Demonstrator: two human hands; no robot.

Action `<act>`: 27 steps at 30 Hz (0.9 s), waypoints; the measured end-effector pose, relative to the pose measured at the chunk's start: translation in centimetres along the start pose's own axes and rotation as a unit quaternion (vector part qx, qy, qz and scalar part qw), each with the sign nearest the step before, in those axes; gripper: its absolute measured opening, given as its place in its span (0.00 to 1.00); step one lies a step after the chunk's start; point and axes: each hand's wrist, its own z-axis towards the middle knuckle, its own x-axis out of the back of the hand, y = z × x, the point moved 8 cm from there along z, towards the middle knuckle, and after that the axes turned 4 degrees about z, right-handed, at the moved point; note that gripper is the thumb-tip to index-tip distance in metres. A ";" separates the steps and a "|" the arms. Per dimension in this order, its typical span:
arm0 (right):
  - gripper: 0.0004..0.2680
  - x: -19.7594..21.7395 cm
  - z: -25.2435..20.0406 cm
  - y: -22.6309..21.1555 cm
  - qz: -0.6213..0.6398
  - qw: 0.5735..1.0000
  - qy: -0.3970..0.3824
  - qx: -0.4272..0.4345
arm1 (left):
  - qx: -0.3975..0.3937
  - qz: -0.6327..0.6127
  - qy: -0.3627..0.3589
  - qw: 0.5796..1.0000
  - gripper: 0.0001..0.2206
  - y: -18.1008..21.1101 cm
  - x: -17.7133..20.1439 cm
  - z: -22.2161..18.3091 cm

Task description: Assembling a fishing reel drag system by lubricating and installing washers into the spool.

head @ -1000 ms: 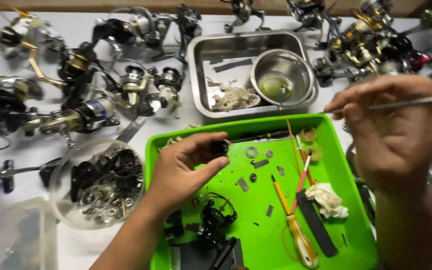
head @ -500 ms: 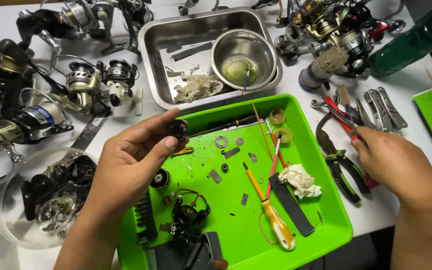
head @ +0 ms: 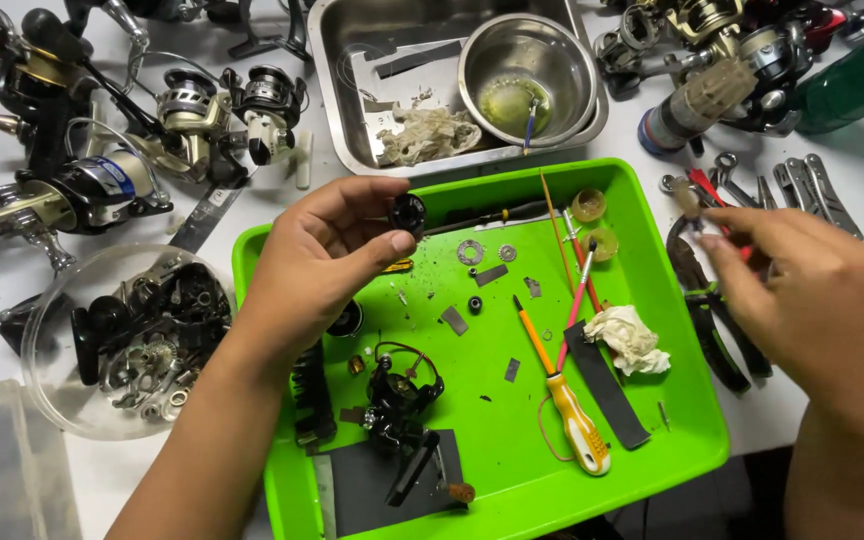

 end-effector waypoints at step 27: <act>0.08 -9.2 5.1 -14.9 0.152 0.939 -0.192 0.241 | -0.023 -0.046 -0.031 0.998 0.19 -1.5 0.4 -0.3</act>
